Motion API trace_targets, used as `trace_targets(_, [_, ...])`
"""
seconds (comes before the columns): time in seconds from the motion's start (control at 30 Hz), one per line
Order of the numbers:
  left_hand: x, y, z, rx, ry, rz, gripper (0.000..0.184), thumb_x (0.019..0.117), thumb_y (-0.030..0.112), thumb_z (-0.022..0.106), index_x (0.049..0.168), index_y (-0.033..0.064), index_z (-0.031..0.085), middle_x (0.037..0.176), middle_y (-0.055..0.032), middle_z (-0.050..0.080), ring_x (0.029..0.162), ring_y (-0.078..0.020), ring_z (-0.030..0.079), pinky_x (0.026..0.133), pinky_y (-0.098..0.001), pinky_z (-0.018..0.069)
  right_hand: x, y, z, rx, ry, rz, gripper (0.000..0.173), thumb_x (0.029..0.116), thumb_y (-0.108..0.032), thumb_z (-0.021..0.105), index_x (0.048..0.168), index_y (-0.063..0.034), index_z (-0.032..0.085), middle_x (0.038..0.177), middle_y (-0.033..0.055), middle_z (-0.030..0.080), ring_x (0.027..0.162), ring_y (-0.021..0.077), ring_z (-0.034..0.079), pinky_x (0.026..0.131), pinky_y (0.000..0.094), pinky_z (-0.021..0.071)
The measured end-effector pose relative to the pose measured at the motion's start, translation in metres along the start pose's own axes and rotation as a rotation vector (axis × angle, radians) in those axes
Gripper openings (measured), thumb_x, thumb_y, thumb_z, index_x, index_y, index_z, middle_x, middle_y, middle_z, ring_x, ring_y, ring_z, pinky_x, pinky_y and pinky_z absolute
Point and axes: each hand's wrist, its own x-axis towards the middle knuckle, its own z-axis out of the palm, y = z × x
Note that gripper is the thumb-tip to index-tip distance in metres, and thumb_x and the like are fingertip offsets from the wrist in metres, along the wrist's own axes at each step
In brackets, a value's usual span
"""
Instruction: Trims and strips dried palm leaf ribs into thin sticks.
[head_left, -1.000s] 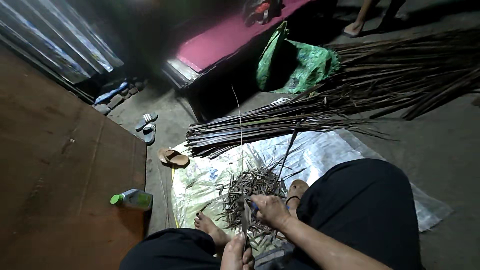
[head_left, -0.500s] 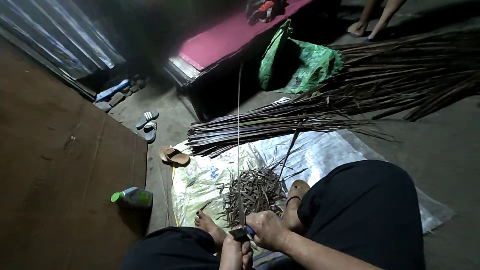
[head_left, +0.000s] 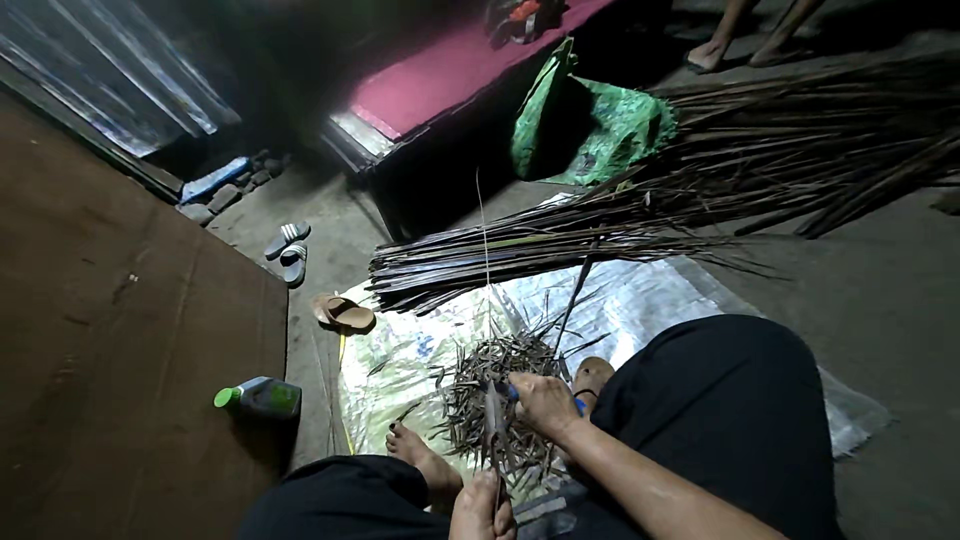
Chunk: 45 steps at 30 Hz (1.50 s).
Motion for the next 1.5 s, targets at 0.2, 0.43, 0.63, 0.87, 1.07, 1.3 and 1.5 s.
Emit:
trace_targets(0.2, [-0.003,0.0,0.002,0.054,0.006,-0.012,0.032,0.1138,0.019,0.026,0.092,0.0104,0.048,0.053,0.0075,0.042,0.037,0.0018,0.037,0.036,-0.0115,0.0326,0.005,0.004,-0.017,0.105,-0.008,0.216,0.036,0.1037,-0.013,0.05,0.138,-0.0026,0.057,0.128,0.0249,0.066,0.122,0.0424,0.063,0.1,0.0591,0.0486])
trace_targets(0.43, [0.006,-0.001,-0.001,0.157,0.031,0.054,0.032,0.1137,0.018,0.026,0.097,0.0068,0.052,0.056,0.0035,0.049,0.04,-0.0012,0.046,0.039,-0.0141,0.0401,0.002,0.004,-0.007,0.896,0.057,-0.012,0.033,0.1104,-0.024,0.047,0.114,0.0029,0.066,0.081,0.007,0.059,0.067,0.0133,0.055,0.067,0.0312,0.0491])
trace_targets(0.63, [0.001,-0.008,-0.009,0.232,-0.148,0.033,0.039,0.1128,0.019,0.022,0.104,0.0016,0.056,0.067,-0.0044,0.066,0.055,-0.0125,0.066,0.055,-0.027,0.0589,0.002,0.002,-0.015,1.118,0.116,-0.08,0.014,0.1034,-0.013,0.059,0.103,0.0009,0.064,0.073,-0.0014,0.054,0.057,0.0038,0.048,0.057,0.0217,0.0448])
trace_targets(0.87, [0.011,0.002,-0.006,0.135,-0.027,0.162,0.034,0.1131,0.017,0.025,0.095,0.0072,0.051,0.055,0.0058,0.048,0.04,0.0009,0.042,0.04,-0.0124,0.0374,-0.014,0.008,-0.006,0.46,-0.045,-0.213,0.03,0.1046,-0.014,0.049,0.124,0.002,0.066,0.105,0.0241,0.07,0.1,0.0383,0.068,0.092,0.0568,0.052])
trace_targets(1.07, [0.017,0.009,-0.001,-0.104,0.031,0.082,0.041,0.1108,0.012,0.025,0.082,0.0094,0.054,0.051,0.0067,0.044,0.037,0.0011,0.037,0.035,-0.0121,0.0315,-0.041,-0.012,0.031,0.137,0.128,-0.567,0.01,0.0874,-0.002,0.065,0.093,0.0062,0.067,0.088,0.0227,0.07,0.084,0.0402,0.072,0.071,0.0567,0.0558])
trace_targets(1.3, [0.011,0.004,-0.001,-0.065,-0.026,0.067,0.035,0.1137,0.018,0.022,0.091,0.0108,0.047,0.053,0.0088,0.042,0.037,0.0032,0.036,0.036,-0.01,0.0315,-0.021,-0.002,0.026,0.075,0.097,-0.375,0.029,0.0907,-0.003,0.062,0.118,0.003,0.068,0.105,0.0248,0.072,0.098,0.0426,0.072,0.082,0.0597,0.0556])
trace_targets(1.5, [0.008,0.0,-0.005,-0.023,-0.025,0.05,0.033,0.1137,0.018,0.024,0.091,0.0106,0.047,0.053,0.0086,0.042,0.037,0.0033,0.036,0.036,-0.0101,0.0312,-0.009,0.0,0.016,0.011,0.053,-0.257,0.029,0.0945,-0.007,0.059,0.121,0.0011,0.067,0.111,0.0251,0.071,0.102,0.0437,0.07,0.085,0.0605,0.054])
